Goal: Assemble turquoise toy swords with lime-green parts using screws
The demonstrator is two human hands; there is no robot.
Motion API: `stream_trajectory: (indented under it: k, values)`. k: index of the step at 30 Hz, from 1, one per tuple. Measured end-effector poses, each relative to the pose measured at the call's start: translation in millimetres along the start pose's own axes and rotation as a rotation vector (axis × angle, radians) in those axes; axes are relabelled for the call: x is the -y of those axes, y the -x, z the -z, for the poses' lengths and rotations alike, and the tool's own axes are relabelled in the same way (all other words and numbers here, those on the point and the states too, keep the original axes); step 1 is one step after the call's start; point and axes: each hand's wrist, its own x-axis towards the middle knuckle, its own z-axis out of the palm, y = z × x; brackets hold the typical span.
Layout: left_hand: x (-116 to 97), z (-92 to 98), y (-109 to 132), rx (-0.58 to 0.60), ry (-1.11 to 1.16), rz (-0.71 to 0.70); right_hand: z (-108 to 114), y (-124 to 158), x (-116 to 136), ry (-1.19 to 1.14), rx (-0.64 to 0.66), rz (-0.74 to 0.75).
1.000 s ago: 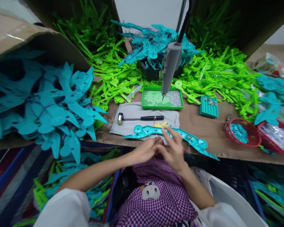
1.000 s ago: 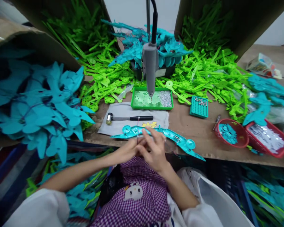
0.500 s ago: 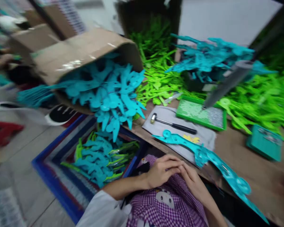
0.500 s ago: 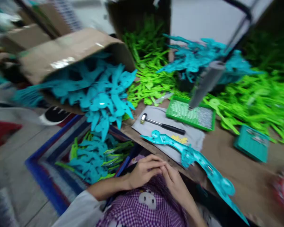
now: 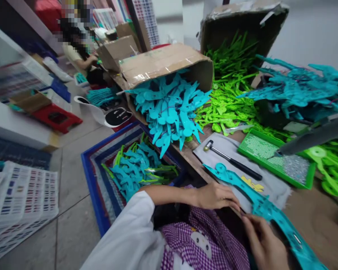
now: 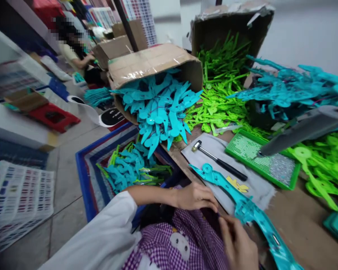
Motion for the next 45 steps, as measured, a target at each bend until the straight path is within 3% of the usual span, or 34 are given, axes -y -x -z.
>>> stream_trajectory:
  k: [3,5,7,9,10,12,15,19,22,26,32,39,45]
  values:
    - [-5,-3.0,-6,0.032,0.056,0.042,7,10,6,0.071,-0.015,0.052]
    - [-4,-9.4,-12,0.033,0.168,0.115,16,11,2,0.053,-0.058,-0.013]
    - [0,-19.7,-17,0.054,0.383,0.234,28,10,-12,0.030,-0.243,-0.145]
    - [5,-32.4,-22,0.038,0.654,0.395,37,6,-35,0.030,-0.512,-0.278]
    - [7,-38.7,-24,-0.009,0.789,0.487,40,3,-47,0.024,-0.626,-0.335]
    - [9,-49.0,-28,-0.164,1.027,0.663,41,-3,-69,-0.043,-0.716,-0.416]
    - [10,-54.9,-36,-0.345,1.310,0.811,36,-11,-87,-0.169,-0.653,-0.449]
    - [9,-50.3,-49,-0.360,1.482,0.839,38,-11,-88,-0.224,-0.563,-0.405]
    - [11,-49.5,-58,-0.297,1.390,0.804,42,-10,-85,-0.207,-0.516,-0.371]
    - [17,-59.3,-67,-0.065,1.251,0.710,46,-14,-80,-0.090,-0.361,-0.268]
    - [30,-63.8,-70,-0.145,1.168,0.672,54,-3,-62,0.139,-0.387,-0.305]
    - [32,-51.0,-66,-0.029,1.218,0.580,45,-14,-47,0.214,-0.236,-0.295]
    - [38,-53.6,-68,0.023,1.218,0.609,45,-21,-43,0.349,-0.121,-0.302]
